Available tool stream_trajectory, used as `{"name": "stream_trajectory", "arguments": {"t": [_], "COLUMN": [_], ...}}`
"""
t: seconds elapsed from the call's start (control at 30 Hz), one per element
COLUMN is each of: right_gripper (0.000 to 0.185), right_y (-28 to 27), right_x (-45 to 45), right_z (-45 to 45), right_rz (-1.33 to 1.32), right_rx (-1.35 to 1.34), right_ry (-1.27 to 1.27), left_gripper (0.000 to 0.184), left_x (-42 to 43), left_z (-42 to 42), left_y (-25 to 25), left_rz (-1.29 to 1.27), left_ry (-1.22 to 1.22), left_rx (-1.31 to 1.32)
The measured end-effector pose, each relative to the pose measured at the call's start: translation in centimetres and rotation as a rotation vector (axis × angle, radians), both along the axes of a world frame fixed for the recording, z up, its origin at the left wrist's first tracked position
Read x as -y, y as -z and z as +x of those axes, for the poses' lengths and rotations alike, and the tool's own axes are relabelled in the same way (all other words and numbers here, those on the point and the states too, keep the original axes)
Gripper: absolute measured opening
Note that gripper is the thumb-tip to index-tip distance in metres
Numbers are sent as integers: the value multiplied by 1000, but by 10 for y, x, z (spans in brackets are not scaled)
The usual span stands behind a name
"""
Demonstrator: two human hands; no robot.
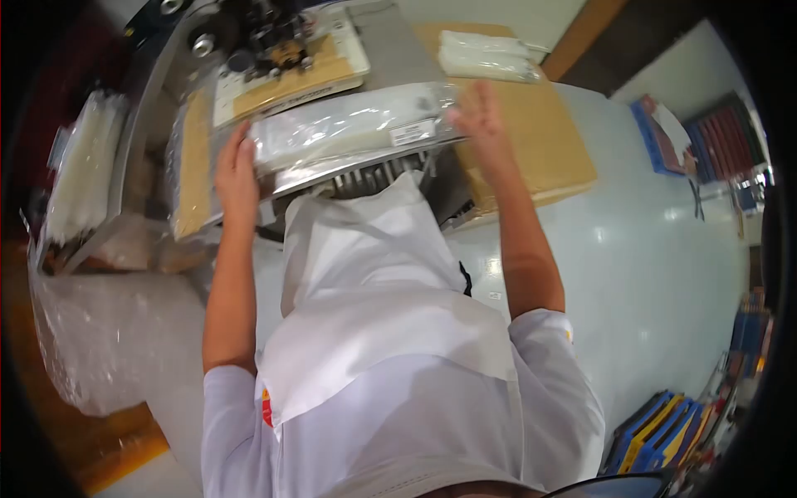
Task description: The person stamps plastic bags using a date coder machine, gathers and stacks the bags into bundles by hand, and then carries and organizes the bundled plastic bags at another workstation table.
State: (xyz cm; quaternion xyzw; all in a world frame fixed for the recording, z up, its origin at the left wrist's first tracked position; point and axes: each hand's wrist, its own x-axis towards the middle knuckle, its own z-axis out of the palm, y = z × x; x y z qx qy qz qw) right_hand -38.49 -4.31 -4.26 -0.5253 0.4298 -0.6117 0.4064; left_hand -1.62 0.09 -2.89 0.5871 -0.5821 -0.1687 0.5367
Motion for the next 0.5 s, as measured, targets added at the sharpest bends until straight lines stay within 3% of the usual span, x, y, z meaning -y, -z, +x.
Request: {"name": "stream_trajectory", "arguments": {"t": [0.2,0.3,0.4,0.5], "right_gripper": [82,79,73,75], "right_y": [-10,1,-6,4], "right_x": [19,35,41,52], "right_z": [21,47,54,50], "right_rz": [109,11,-22,21], "right_rx": [-211,-195,-469,-243], "right_ry": [-82,40,369,243], "left_gripper": [36,38,41,47], "left_x": [-6,-8,-5,-6], "left_z": [9,-11,-16,-8], "left_y": [8,0,6,6], "left_rz": [-35,12,36,-74], "left_ry": [46,5,132,126], "left_rx": [-112,-79,-270,-464]}}
